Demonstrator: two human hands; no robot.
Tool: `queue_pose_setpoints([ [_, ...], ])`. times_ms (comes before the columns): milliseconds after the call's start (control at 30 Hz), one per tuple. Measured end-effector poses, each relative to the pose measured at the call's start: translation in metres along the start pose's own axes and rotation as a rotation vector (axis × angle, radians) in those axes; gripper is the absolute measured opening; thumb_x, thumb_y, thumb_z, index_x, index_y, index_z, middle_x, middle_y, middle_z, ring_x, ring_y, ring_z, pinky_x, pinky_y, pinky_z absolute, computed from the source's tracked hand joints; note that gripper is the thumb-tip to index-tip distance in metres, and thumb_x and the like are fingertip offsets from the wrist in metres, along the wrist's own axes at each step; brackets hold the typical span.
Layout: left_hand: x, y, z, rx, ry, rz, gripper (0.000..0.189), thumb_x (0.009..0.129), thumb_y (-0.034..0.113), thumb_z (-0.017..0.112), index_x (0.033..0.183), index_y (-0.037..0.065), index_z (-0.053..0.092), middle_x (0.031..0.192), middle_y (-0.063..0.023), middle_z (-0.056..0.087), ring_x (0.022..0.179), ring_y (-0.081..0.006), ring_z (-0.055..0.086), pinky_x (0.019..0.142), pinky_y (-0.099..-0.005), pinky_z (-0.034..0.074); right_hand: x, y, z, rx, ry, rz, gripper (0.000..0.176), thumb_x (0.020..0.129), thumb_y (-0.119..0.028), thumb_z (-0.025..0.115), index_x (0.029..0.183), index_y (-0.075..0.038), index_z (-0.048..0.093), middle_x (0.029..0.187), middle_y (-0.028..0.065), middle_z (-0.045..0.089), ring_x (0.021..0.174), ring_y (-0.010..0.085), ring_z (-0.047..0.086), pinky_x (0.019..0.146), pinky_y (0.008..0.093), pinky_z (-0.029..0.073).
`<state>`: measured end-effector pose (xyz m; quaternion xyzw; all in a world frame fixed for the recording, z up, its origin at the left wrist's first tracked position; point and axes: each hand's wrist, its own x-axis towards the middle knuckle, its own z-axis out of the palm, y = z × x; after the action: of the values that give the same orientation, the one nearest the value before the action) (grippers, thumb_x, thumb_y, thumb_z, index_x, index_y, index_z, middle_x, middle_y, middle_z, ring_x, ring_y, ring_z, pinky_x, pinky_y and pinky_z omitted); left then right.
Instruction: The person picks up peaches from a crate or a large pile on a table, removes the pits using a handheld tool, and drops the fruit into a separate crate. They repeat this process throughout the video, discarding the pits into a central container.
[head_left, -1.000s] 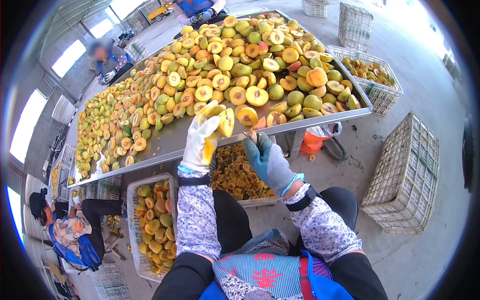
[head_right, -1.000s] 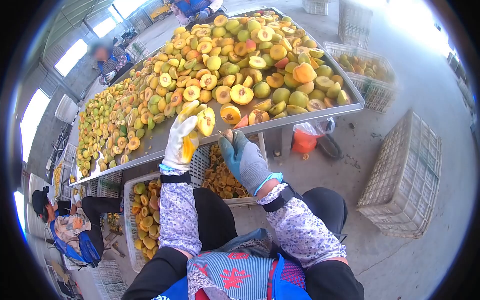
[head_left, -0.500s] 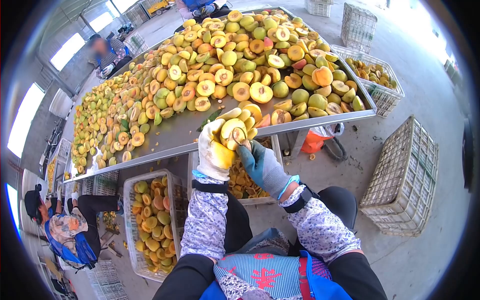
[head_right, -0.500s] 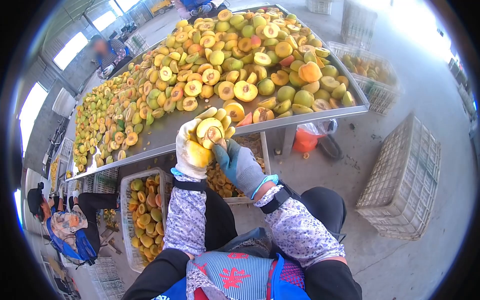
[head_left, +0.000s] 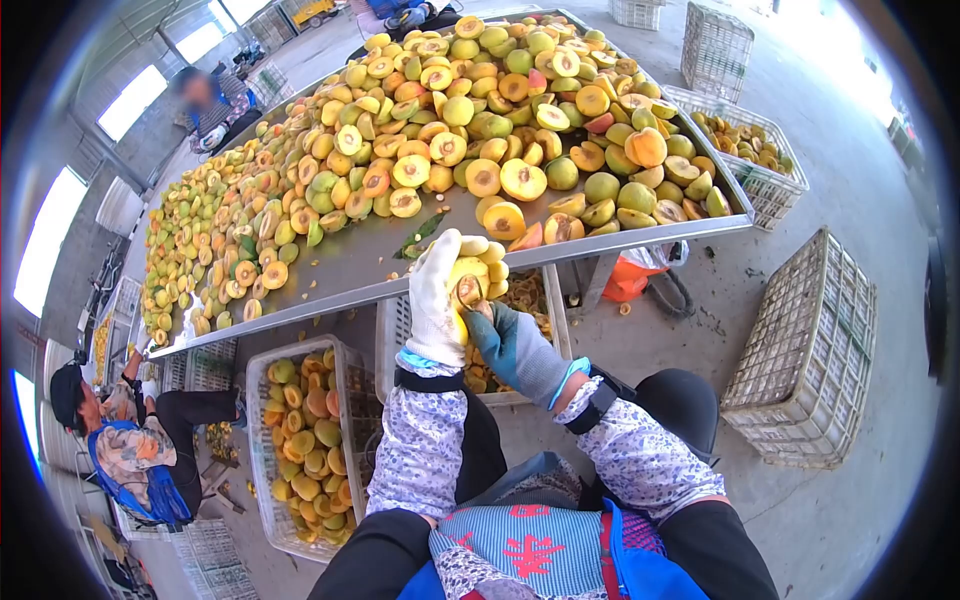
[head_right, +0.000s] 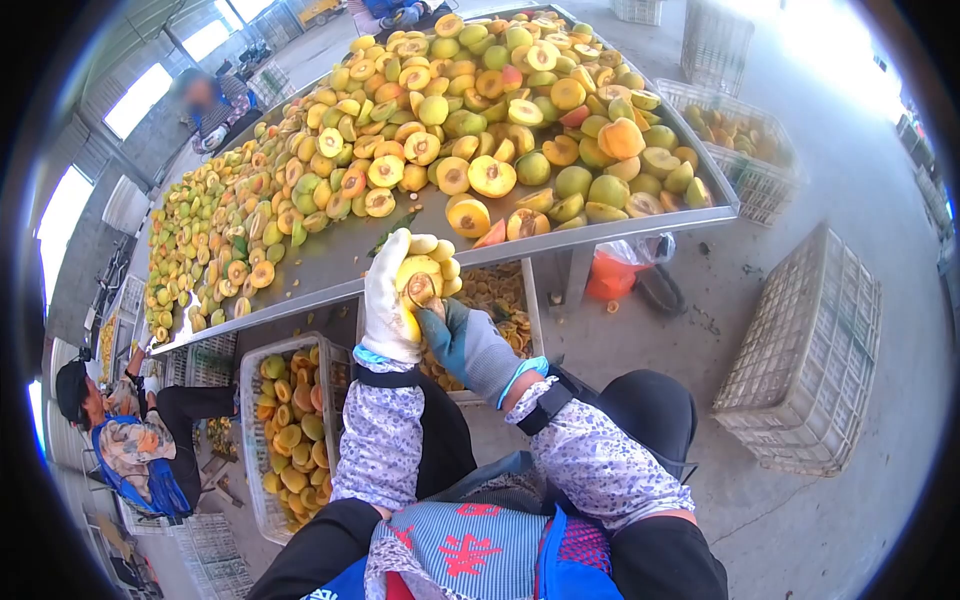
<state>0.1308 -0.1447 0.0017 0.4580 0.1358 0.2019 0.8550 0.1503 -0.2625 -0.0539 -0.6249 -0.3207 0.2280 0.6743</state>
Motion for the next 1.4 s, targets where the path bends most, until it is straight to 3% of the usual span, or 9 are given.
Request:
queue_pose_setpoints([
  [133, -0.001, 0.005, -0.002, 0.017, -0.101, 0.016, 0.038, 0.102, 0.037, 0.054, 0.103, 0.002, 0.066, 0.098, -0.0172, 0.071, 0.082, -0.0278, 0.07, 0.07, -0.0398, 0.06, -0.004, -0.03, -0.004, 0.193, -0.146, 0.368, 0.044, 0.106, -0.038, 0.052, 0.105, 0.003, 0.067, 0.087, 0.0032, 0.068, 0.081, 0.0096, 0.056, 0.075, 0.0299, 0.051],
  [367, 0.003, 0.01, -0.002, 0.155, -0.195, 0.044, 0.047, 0.103, 0.032, 0.047, 0.13, -0.005, 0.06, 0.097, -0.0177, 0.07, 0.08, -0.0259, 0.069, 0.069, -0.0368, 0.059, -0.002, -0.006, -0.008, -0.072, -0.003, 0.081, 0.049, 0.106, -0.047, 0.046, 0.092, -0.005, 0.067, 0.07, 0.0002, 0.059, 0.065, 0.0054, 0.05, 0.057, 0.0252, 0.044],
  [467, -0.001, 0.011, -0.007, 0.043, -0.279, 0.035, 0.046, 0.102, 0.031, 0.048, 0.128, -0.005, 0.061, 0.096, -0.0185, 0.071, 0.079, -0.0251, 0.069, 0.067, -0.0348, 0.058, -0.008, -0.082, -0.026, 0.391, -0.362, 0.678, 0.055, 0.106, -0.055, 0.038, 0.08, -0.011, 0.059, 0.06, -0.0014, 0.049, 0.047, 0.0079, 0.043, 0.042, 0.0253, 0.037],
  [667, 0.013, 0.02, -0.012, 0.592, -0.443, 0.002, 0.046, 0.102, 0.029, 0.047, 0.128, -0.006, 0.059, 0.076, -0.0118, 0.067, 0.062, -0.025, 0.064, 0.061, -0.0343, 0.054, -0.009, -0.065, -0.024, 0.401, -0.448, 0.732, 0.056, 0.101, -0.065, 0.038, 0.078, -0.016, 0.05, 0.056, -0.0071, 0.034, 0.04, 0.0047, 0.03, 0.034, 0.0211, 0.025],
  [800, 0.006, 0.008, -0.008, -0.151, -0.415, -0.024, 0.045, 0.103, 0.028, 0.045, 0.134, -0.004, 0.056, 0.083, -0.011, 0.068, 0.07, -0.0243, 0.066, 0.066, -0.0355, 0.058, -0.003, -0.046, -0.029, 0.762, -0.656, 0.661, 0.053, 0.102, -0.062, 0.042, 0.085, -0.014, 0.059, 0.059, -0.0052, 0.045, 0.042, 0.0052, 0.037, 0.036, 0.0196, 0.03],
  [1100, 0.007, 0.031, -0.041, -0.239, 0.01, 0.174, 0.044, 0.105, 0.035, 0.048, 0.135, 0.006, 0.059, 0.114, -0.0101, 0.069, 0.099, -0.0228, 0.067, 0.087, -0.0401, 0.057, -0.012, -0.006, -0.028, -0.822, 0.029, -0.055, 0.034, 0.098, -0.036, 0.064, 0.092, -0.002, 0.065, 0.069, 0.0176, 0.068, 0.065, 0.0411, 0.066, 0.06, 0.05, 0.051],
  [1300, -0.063, 0.095, -0.182, 0.5, 0.686, 0.204, 0.036, 0.096, 0.027, 0.061, 0.119, 0.0, 0.068, 0.104, -0.016, 0.073, 0.09, -0.0271, 0.071, 0.083, -0.0361, 0.057, -0.005, 0.005, -0.027, -0.916, 0.078, -0.01, 0.03, 0.095, -0.035, 0.066, 0.095, -0.005, 0.065, 0.076, 0.0224, 0.068, 0.071, 0.0432, 0.066, 0.062, 0.0525, 0.052],
  [1367, -0.089, 0.107, -0.242, 1.622, 0.996, 0.044, 0.032, 0.092, 0.025, 0.065, 0.109, -0.001, 0.071, 0.105, -0.0189, 0.073, 0.094, -0.0303, 0.071, 0.088, -0.037, 0.055, -0.001, 0.005, -0.026, -0.925, 0.115, 0.006, 0.03, 0.095, -0.036, 0.065, 0.096, -0.006, 0.064, 0.076, 0.0222, 0.068, 0.072, 0.043, 0.067, 0.062, 0.0531, 0.052],
  [1400, -0.087, 0.107, -0.239, 1.603, 1.025, 0.228, 0.031, 0.09, 0.024, 0.067, 0.108, -0.002, 0.072, 0.106, -0.0195, 0.073, 0.096, -0.0314, 0.07, 0.089, -0.0375, 0.054, 0.003, 0.005, -0.025, -0.906, 0.131, -0.007, 0.029, 0.095, -0.035, 0.065, 0.097, -0.006, 0.064, 0.077, 0.0221, 0.069, 0.072, 0.0428, 0.067, 0.062, 0.0533, 0.052],
])
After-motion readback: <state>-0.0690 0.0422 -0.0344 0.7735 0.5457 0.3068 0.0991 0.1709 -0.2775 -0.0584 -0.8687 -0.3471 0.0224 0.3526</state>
